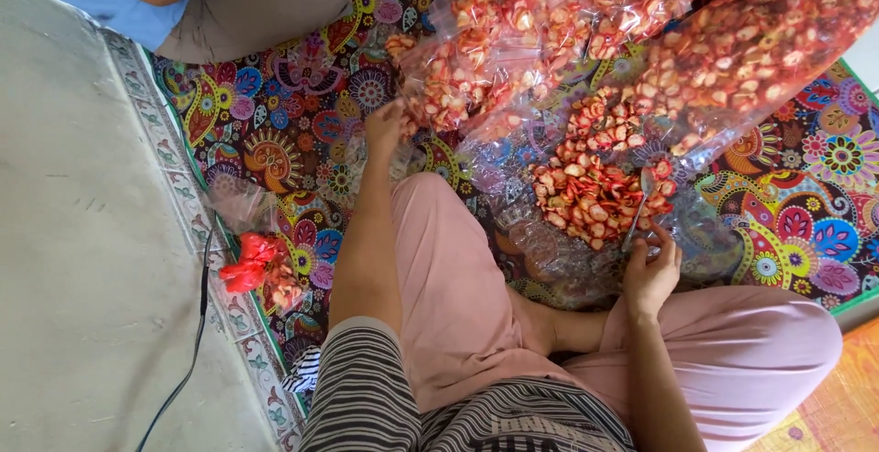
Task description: Manually packing small red food items into individual plastic bags while sitting on the floor.
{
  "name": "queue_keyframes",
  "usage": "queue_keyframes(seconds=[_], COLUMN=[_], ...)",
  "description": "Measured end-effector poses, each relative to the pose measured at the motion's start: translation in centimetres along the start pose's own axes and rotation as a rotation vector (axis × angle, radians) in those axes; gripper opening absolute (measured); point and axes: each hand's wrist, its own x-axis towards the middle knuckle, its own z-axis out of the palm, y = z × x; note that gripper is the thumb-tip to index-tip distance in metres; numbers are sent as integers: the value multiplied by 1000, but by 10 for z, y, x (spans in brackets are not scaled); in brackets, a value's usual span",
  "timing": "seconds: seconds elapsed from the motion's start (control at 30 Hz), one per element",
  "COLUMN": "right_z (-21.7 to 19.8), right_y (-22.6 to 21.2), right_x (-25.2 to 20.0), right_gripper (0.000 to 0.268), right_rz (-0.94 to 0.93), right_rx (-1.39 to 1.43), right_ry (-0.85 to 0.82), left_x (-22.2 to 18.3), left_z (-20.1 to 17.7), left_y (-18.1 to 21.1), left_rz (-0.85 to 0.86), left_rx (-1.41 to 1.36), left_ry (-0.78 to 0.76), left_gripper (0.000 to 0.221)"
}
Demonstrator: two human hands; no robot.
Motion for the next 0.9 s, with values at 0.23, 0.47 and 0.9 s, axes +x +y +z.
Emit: queue_keyframes(seconds=[0.23,0.47,0.9], right_z=[0,8,3], right_y=[-1,20,20], right_x=[4,5,3], right_gripper=[38,40,39], right_rz=[-33,-76,13], right_rx=[40,42,129], right_ry=[18,27,-23], left_x=[1,-36,-108], left_z=[-65,-116,-138], left_y=[-95,-111,-143], left_rz=[-2,39,483], left_rx=[1062,1076,1346], left_ry=[-9,63,-295], left_gripper=[89,73,57])
